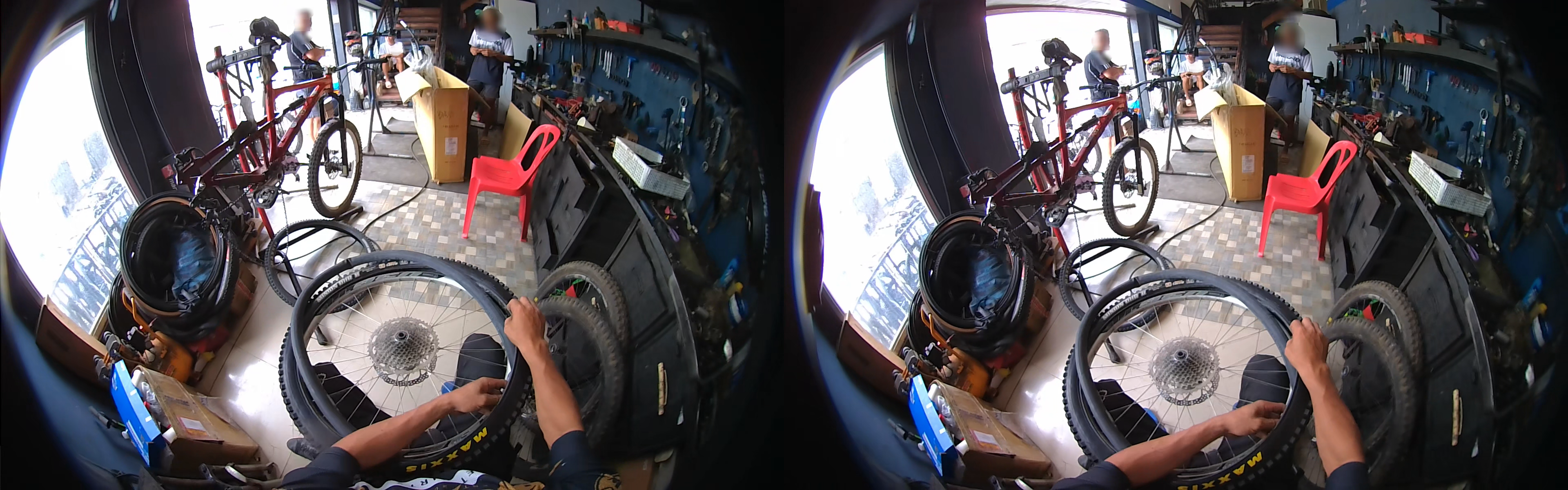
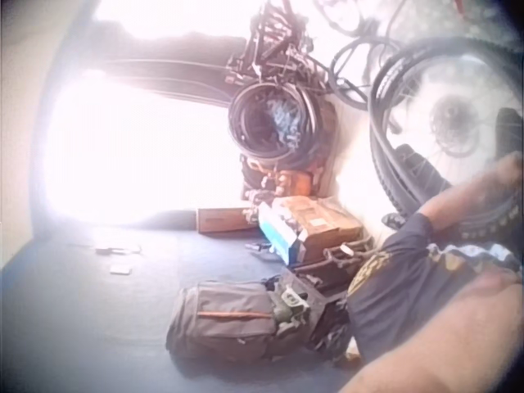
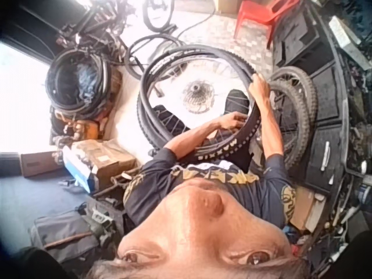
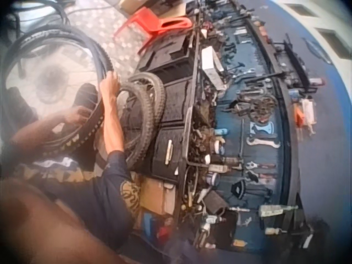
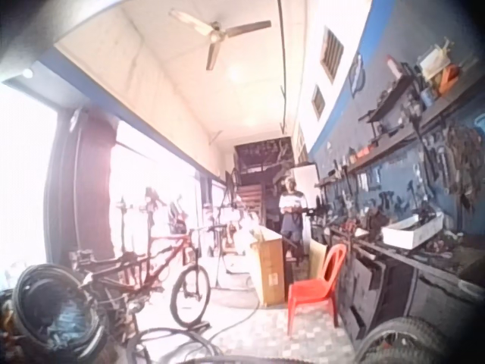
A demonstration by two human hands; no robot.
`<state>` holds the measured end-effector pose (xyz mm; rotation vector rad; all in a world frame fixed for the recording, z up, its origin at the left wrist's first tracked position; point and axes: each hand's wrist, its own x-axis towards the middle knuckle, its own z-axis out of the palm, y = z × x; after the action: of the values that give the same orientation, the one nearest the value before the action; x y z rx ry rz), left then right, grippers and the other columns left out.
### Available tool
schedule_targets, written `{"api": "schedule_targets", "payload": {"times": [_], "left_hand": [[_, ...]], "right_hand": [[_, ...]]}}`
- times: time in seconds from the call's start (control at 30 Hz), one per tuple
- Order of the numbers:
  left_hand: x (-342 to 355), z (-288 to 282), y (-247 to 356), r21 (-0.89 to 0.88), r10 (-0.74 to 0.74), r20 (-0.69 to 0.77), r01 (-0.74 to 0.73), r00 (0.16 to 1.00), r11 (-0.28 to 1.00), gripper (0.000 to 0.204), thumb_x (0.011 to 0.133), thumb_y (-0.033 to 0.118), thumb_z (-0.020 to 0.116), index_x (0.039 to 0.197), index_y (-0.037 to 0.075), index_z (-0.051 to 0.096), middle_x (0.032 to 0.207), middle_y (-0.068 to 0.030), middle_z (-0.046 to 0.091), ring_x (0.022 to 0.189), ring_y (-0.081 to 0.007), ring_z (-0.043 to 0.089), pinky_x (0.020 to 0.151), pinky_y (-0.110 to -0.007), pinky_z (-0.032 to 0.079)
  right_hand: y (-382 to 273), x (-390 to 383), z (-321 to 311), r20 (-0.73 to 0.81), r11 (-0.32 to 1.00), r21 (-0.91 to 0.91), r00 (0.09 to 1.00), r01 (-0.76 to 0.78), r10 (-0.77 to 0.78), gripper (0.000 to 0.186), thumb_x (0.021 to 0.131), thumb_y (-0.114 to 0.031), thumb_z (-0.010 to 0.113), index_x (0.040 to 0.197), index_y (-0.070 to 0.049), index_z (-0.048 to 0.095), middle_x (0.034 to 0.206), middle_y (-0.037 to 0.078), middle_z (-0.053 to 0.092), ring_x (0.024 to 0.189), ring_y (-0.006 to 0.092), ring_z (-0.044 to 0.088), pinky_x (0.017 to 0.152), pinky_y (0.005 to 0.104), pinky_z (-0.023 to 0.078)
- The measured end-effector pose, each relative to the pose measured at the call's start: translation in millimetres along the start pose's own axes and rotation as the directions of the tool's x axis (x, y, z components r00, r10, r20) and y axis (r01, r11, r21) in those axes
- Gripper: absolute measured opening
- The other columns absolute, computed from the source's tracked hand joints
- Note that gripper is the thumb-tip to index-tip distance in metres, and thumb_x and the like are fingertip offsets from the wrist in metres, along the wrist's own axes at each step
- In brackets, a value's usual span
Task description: The person removes a bicycle tire from a rim, then installs a new tire and inner tube onto the rim. They seat the tire bead by hand and adjust the tube inside the tire.
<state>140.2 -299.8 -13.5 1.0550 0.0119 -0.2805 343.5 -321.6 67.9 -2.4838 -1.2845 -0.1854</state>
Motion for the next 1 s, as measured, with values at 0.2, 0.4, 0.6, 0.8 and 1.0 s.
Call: {"api": "schedule_targets", "payload": {"times": [0.2,0.4,0.6,0.8,1.0], "left_hand": [[-13,-1,17,0.336,-0.030,-0.154,0.081,0.988,0.938,0.046,0.104,0.012,0.053,0.147,-0.003,0.049,0.097,0.0013,0.062,0.082,-0.0081,0.060,0.068,-0.027,0.057],[-27,-11,33,0.303,-0.097,-0.274,0.182,0.957,0.935,0.034,0.104,0.029,0.069,0.118,-0.002,0.068,0.093,-0.0071,0.074,0.079,-0.0167,0.074,0.069,-0.031,0.061],[-74,-39,65,0.646,-0.155,-0.005,0.121,0.988,0.754,0.036,0.097,0.030,0.071,0.116,0.000,0.073,0.093,-0.0078,0.075,0.083,-0.0178,0.072,0.067,-0.033,0.059],[-165,-50,141,0.695,-0.095,-0.107,0.143,0.990,0.705,0.035,0.103,0.029,0.069,0.113,-0.004,0.074,0.101,-0.0138,0.079,0.094,-0.0206,0.074,0.086,-0.035,0.058],[-276,-12,197,0.735,0.052,-0.625,0.564,0.779,0.376,0.041,0.103,0.043,0.066,0.103,0.005,0.080,0.089,-0.0120,0.079,0.083,-0.0238,0.076,0.078,-0.037,0.057]], "right_hand": [[-11,8,10,0.130,0.996,-0.067,0.989,-0.054,0.062,0.026,0.085,-0.010,0.065,0.111,-0.007,0.065,0.111,0.020,0.066,0.113,0.0430,0.064,0.096,0.0547,0.052],[-82,49,9,0.253,0.992,0.114,0.965,0.044,-0.072,0.043,0.090,-0.042,0.073,0.117,-0.008,0.072,0.126,0.018,0.068,0.116,0.0380,0.067,0.097,0.0533,0.054],[-213,69,31,0.125,0.532,0.844,0.939,0.069,-0.319,0.036,0.092,-0.038,0.075,0.109,-0.006,0.076,0.085,0.008,0.075,0.080,0.0246,0.073,0.073,0.0386,0.057],[-244,21,69,0.196,-0.062,0.970,0.910,-0.234,-0.365,0.023,0.101,-0.025,0.072,0.104,-0.001,0.074,0.079,0.000,0.069,0.069,0.0050,0.060,0.062,0.0226,0.048],[-235,-10,78,0.202,0.256,0.963,0.859,-0.086,-0.470,0.026,0.100,-0.028,0.071,0.106,-0.002,0.076,0.074,-0.002,0.068,0.067,0.0050,0.058,0.062,0.0259,0.047]]}}
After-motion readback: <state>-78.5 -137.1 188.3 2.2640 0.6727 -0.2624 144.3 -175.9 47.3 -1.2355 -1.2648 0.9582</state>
